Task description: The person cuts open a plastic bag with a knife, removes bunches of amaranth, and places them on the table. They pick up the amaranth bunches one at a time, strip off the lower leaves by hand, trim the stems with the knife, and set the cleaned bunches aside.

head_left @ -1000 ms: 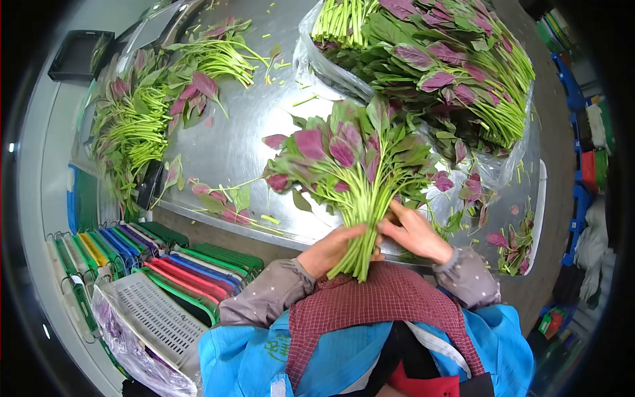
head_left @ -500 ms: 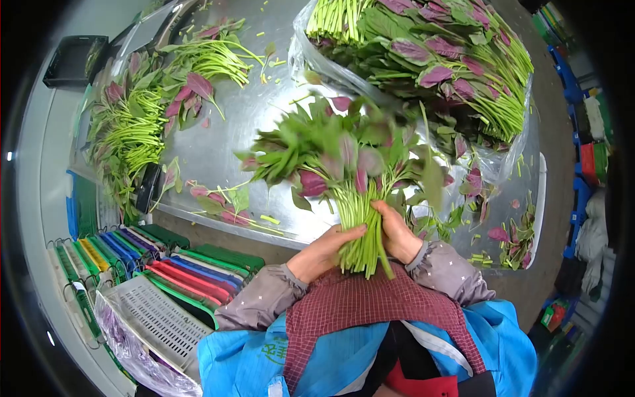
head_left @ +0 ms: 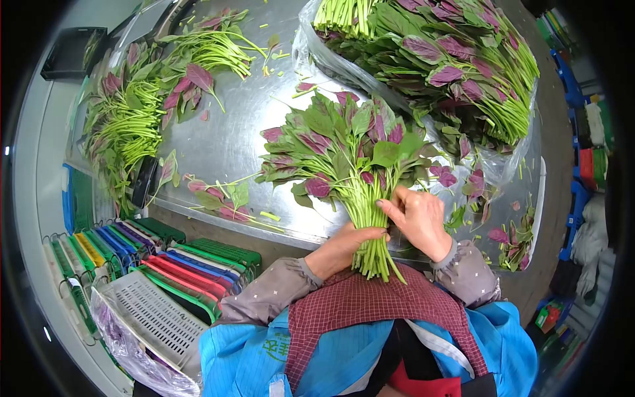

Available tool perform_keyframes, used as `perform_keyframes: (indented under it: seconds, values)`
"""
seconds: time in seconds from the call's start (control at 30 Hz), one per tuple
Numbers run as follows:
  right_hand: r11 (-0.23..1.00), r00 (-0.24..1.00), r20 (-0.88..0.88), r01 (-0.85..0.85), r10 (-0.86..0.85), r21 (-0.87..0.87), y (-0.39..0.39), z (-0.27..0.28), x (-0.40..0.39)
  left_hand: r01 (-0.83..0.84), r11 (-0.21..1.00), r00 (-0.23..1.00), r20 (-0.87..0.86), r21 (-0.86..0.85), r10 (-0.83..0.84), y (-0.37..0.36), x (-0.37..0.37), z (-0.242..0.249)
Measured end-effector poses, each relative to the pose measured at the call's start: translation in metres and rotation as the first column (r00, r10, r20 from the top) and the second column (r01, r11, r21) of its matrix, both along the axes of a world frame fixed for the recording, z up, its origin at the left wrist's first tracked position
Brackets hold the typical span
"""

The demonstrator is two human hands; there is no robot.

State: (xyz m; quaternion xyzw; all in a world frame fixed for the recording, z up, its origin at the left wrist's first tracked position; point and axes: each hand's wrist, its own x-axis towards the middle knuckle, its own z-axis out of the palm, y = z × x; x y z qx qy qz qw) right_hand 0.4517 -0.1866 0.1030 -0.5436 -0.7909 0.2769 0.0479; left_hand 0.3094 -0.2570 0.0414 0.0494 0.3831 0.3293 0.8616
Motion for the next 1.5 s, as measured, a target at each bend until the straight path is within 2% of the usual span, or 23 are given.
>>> perform_keyframes:
  seconds: [0.03, 0.1, 0.17, 0.3, 0.37, 0.47, 0.57, 0.7, 0.77, 0.83, 0.9, 0.97, 1.0, 1.07, 1.17, 1.2, 1.23, 1.3, 1.33, 1.37, 1.43, 1.47, 1.5]
  values:
    - [1.000, 1.000, 0.002, 0.000, 0.000, 0.000, 0.000, 0.008, -0.008, -0.013, 0.999, 0.999, -0.044, 0.032, 0.014, 0.000, 0.002, 0.000]
    - [0.973, 0.953, -0.304, 0.052, 0.019, 0.223, 0.001, 0.017, -0.025, 0.032, 0.998, 0.997, -0.078, 0.053, -0.028, 0.001, 0.005, 0.006]
    - [0.964, 0.972, -0.226, -0.007, 0.069, 0.265, 0.003, 0.007, -0.039, -0.014, 0.980, 0.975, -0.215, 0.201, 0.058, 0.002, 0.012, 0.016]
    - [0.934, 0.980, -0.079, -0.146, 0.181, 0.327, 0.006, -0.015, -0.050, -0.003, 0.970, 0.978, -0.202, 0.241, 0.054, 0.001, 0.014, 0.009]
    - [0.918, 0.971, -0.141, -0.129, 0.194, 0.375, 0.007, -0.024, -0.046, 0.026, 0.979, 0.979, -0.205, 0.204, 0.017, 0.002, 0.012, 0.008]
    - [0.922, 0.928, -0.362, 0.066, 0.083, 0.380, 0.001, -0.019, -0.038, 0.044, 0.989, 0.984, -0.180, 0.142, -0.018, 0.002, 0.007, 0.006]
    - [0.926, 0.910, -0.338, -0.111, 0.241, 0.360, 0.000, -0.021, -0.023, 0.029, 0.988, 0.981, -0.193, 0.150, 0.000, 0.000, 0.010, 0.002]
    - [0.852, 0.889, -0.167, -0.332, 0.426, 0.404, 0.008, -0.009, -0.030, 0.019, 0.977, 0.981, -0.194, 0.214, 0.024, 0.001, 0.012, 0.004]
    - [0.856, 0.904, -0.106, -0.347, 0.414, 0.383, 0.011, -0.001, -0.041, 0.027, 0.975, 0.984, -0.176, 0.219, 0.012, 0.002, 0.013, 0.006]
    - [0.874, 0.903, 0.176, -0.424, 0.391, 0.238, 0.011, -0.002, -0.050, 0.036, 0.974, 0.987, -0.158, 0.223, 0.000, 0.002, 0.015, 0.009]
    - [0.863, 0.908, 0.198, -0.415, 0.370, 0.289, 0.009, -0.011, -0.059, -0.052, 0.952, 0.966, -0.227, 0.302, 0.125, 0.004, 0.019, 0.011]
    - [0.832, 0.856, 0.427, -0.447, 0.292, 0.327, 0.011, -0.020, -0.064, -0.034, 0.962, 0.969, -0.227, 0.271, 0.098, 0.004, 0.019, 0.008]
    - [0.830, 0.855, 0.428, -0.450, 0.293, 0.330, 0.013, -0.018, -0.063, -0.018, 0.970, 0.971, -0.225, 0.243, 0.075, 0.005, 0.019, 0.006]
    - [0.863, 0.931, 0.184, -0.362, 0.315, 0.353, 0.020, -0.010, -0.052, 0.022, 0.984, 0.977, -0.210, 0.176, 0.016, 0.002, 0.016, 0.001]
    - [0.950, 0.964, -0.073, -0.235, 0.255, 0.206, 0.031, -0.006, -0.027, 0.003, 0.998, 0.984, -0.176, 0.067, 0.009, 0.005, 0.013, 0.015]
    - [0.988, 0.955, -0.253, -0.148, 0.156, 0.050, 0.029, -0.005, -0.020, 0.009, 0.998, 0.985, -0.174, 0.067, 0.003, 0.006, 0.013, 0.018]
    - [0.986, 0.954, -0.248, -0.161, 0.168, 0.050, 0.026, -0.016, -0.011, 0.013, 0.998, 0.985, -0.171, 0.068, -0.002, 0.006, 0.012, 0.018]
    - [0.961, 0.808, -0.565, 0.009, -0.170, -0.275, 0.016, -0.048, 0.004, 0.010, 0.997, 0.989, -0.150, 0.080, 0.002, 0.005, 0.012, 0.014]
    - [0.914, 0.729, -0.609, 0.055, -0.312, -0.403, 0.010, -0.043, 0.003, 0.019, 0.995, 0.991, -0.136, 0.093, -0.006, 0.005, 0.012, 0.013]
    - [0.913, 0.731, -0.608, 0.051, -0.310, -0.404, 0.005, -0.040, 0.002, 0.014, 0.996, 0.991, -0.135, 0.092, -0.002, 0.004, 0.012, 0.013]
    - [0.999, 0.790, -0.613, -0.033, 0.025, -0.002, 0.000, -0.033, 0.000, 0.034, 0.995, 0.994, -0.102, 0.091, -0.025, 0.004, 0.010, 0.012]
    - [0.967, 0.772, -0.584, -0.183, 0.252, 0.175, 0.002, -0.028, 0.000, 0.036, 0.995, 0.994, -0.104, 0.090, -0.026, 0.001, 0.007, 0.012]
    - [0.929, 0.808, -0.460, -0.304, 0.368, 0.210, 0.001, -0.012, -0.004, 0.020, 0.982, 0.994, -0.108, 0.188, 0.000, -0.004, 0.003, 0.011]
